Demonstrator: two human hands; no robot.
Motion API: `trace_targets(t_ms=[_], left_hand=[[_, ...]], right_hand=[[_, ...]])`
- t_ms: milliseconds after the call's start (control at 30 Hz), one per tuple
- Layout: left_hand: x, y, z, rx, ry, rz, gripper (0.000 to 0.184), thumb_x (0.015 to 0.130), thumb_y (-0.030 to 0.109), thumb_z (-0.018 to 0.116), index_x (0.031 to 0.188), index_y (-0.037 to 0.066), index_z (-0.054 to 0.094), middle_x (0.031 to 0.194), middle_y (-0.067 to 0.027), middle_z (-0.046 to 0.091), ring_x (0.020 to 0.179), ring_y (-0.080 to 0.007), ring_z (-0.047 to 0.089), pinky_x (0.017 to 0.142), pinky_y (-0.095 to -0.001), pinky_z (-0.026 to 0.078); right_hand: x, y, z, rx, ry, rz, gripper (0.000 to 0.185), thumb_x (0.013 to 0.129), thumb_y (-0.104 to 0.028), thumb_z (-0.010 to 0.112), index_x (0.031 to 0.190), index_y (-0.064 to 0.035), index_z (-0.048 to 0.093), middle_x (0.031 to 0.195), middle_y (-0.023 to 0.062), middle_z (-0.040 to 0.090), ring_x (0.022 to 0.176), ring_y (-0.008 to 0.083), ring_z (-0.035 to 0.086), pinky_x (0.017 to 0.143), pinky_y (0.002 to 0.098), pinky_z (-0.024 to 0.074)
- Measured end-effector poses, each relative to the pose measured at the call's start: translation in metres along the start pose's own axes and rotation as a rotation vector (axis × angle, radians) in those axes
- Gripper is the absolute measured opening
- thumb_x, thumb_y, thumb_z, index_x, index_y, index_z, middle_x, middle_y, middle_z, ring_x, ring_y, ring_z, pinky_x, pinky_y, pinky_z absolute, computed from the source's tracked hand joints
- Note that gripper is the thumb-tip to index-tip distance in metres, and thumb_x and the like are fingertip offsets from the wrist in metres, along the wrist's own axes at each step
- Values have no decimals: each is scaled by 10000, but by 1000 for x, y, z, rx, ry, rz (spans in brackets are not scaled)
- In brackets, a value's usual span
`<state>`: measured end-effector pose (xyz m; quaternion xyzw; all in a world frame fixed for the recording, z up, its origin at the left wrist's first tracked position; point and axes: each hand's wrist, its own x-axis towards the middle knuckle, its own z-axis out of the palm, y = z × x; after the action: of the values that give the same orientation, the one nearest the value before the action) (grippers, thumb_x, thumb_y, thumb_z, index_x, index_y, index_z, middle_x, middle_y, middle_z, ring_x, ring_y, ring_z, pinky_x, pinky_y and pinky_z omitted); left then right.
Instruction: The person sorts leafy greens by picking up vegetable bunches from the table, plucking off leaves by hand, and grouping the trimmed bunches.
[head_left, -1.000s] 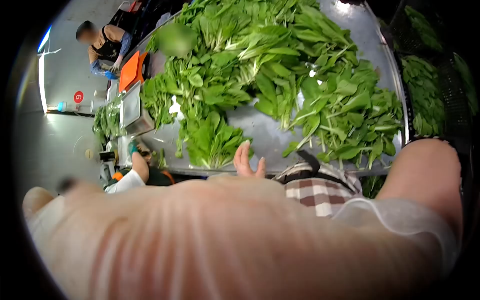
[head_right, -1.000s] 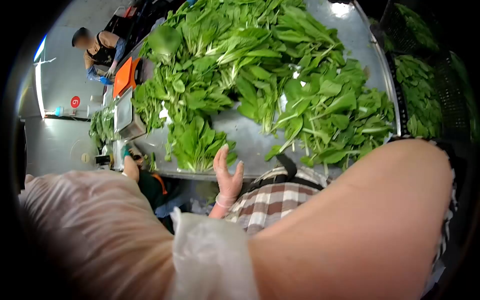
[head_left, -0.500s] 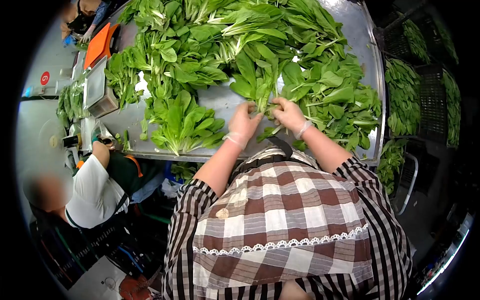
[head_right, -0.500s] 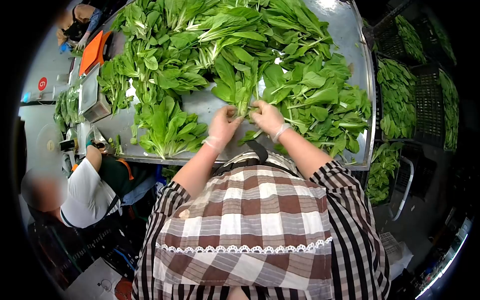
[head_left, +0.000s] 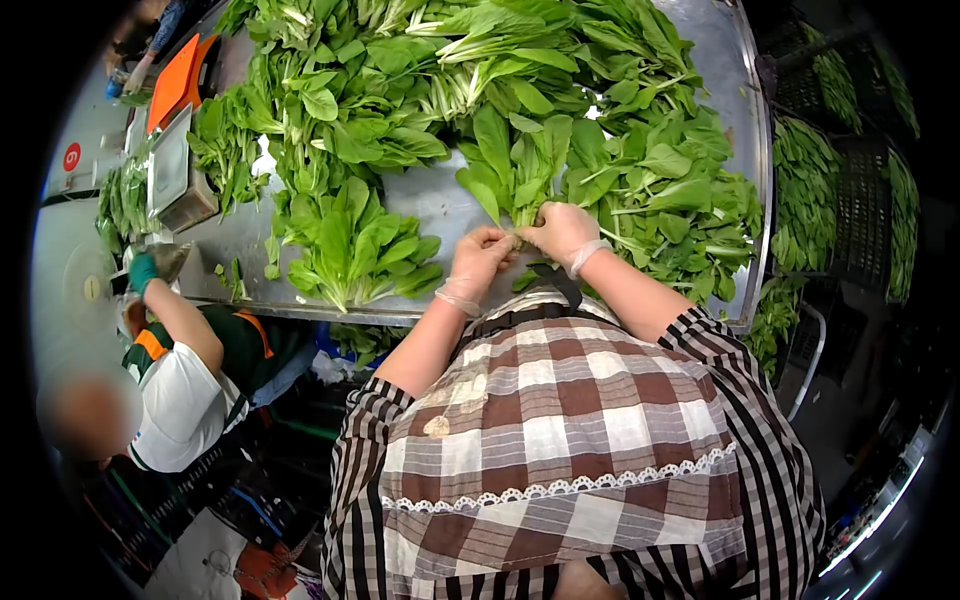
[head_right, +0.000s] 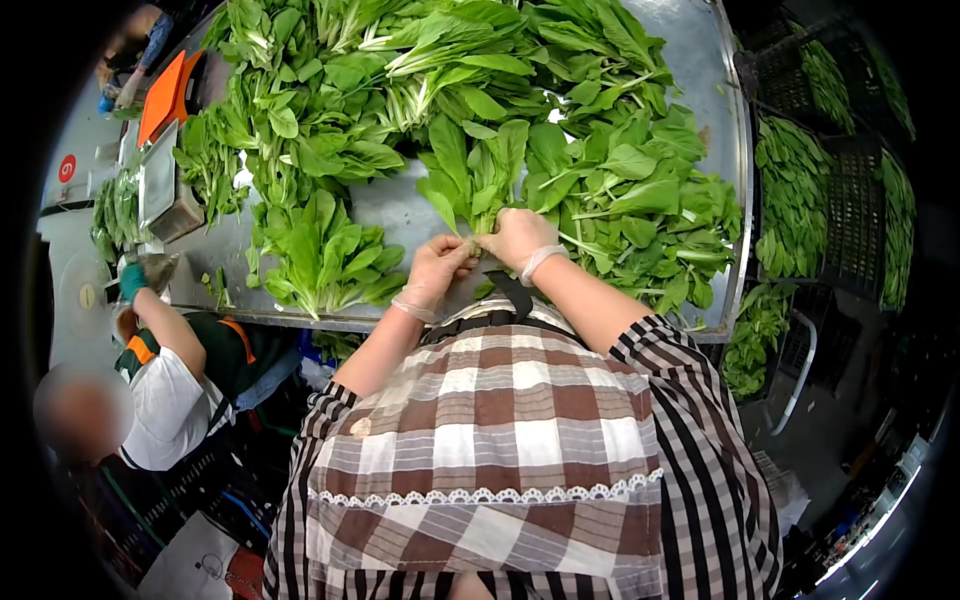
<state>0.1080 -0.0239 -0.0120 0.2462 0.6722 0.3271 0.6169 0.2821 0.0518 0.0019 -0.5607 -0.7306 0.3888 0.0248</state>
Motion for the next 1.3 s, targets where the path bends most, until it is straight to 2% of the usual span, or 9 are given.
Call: trace_targets(t_ms=[267, 367, 467, 600, 700, 900, 1067, 1167, 1300], left_hand=[[-16, 12, 0, 12, -5, -122, 183, 929, 212, 635, 925, 30, 652, 826, -39, 683, 662, -88, 606, 597, -217, 479], [-8, 10, -11, 426, -14, -52, 220, 927, 216, 630, 882, 3, 662, 798, -32, 673, 632, -81, 571, 585, -222, 465], [-16, 25, -13, 531, 43, -28, 220, 926, 199, 626, 881, -11, 673, 772, -26, 662, 625, -71, 551, 571, -233, 457], [-13, 18, -6, 464, -36, 262, 210, 920, 171, 621, 978, -25, 669, 813, -44, 661, 687, -91, 573, 639, -252, 487], [-10, 21, 3, 346, -66, 331, 236, 915, 152, 617, 1056, -34, 649, 871, -61, 663, 779, -111, 596, 716, -260, 500], [3, 4, -7, 377, -63, 315, 315, 876, 155, 634, 1130, -30, 627, 978, -123, 687, 900, -171, 636, 812, -301, 505], [1, 10, -7, 674, -62, 274, 421, 823, 317, 685, 1096, -2, 665, 987, -197, 698, 918, -299, 670, 839, -361, 508], [-26, 52, 1, 833, -74, 118, 365, 843, 264, 683, 1068, -23, 667, 958, -126, 713, 852, -185, 651, 803, -302, 506], [-42, 81, 8, 769, -90, 110, 472, 793, 377, 722, 1060, -9, 679, 944, -182, 701, 840, -265, 677, 770, -355, 522]], right_hand=[[-13, 15, -13, 915, -176, 205, 117, 782, -112, 707, 809, -9, 659, 693, 75, 678, 540, 110, 608, 500, 256, 475], [-11, 22, -5, 821, -179, 187, 224, 781, -218, 727, 834, -10, 664, 713, 113, 689, 586, 185, 645, 553, 308, 512], [-7, 4, -4, 224, -40, -29, 360, 780, -355, 720, 893, -15, 681, 801, 168, 705, 719, 297, 686, 658, 389, 545], [2, -16, 2, -25, -79, 75, 428, 765, -418, 705, 946, -31, 709, 957, 214, 696, 904, 366, 679, 768, 448, 540], [11, -6, 8, 58, -53, 88, 428, 762, -392, 704, 916, 7, 695, 913, 222, 697, 825, 341, 696, 730, 425, 546], [-21, 10, -25, 927, -154, 210, 290, 764, -201, 719, 909, 38, 642, 727, 104, 665, 573, 169, 619, 555, 287, 508], [-42, 16, -45, 932, -58, 132, 234, 819, -153, 695, 944, 30, 621, 753, 43, 623, 600, 100, 550, 542, 237, 440], [-47, 14, -51, 978, -21, 56, 232, 831, -155, 689, 946, 35, 620, 778, 43, 626, 606, 103, 547, 554, 246, 452], [-47, 7, -58, 1026, 46, 14, 250, 809, -161, 705, 938, 45, 643, 781, 61, 656, 657, 98, 591, 590, 244, 485]])
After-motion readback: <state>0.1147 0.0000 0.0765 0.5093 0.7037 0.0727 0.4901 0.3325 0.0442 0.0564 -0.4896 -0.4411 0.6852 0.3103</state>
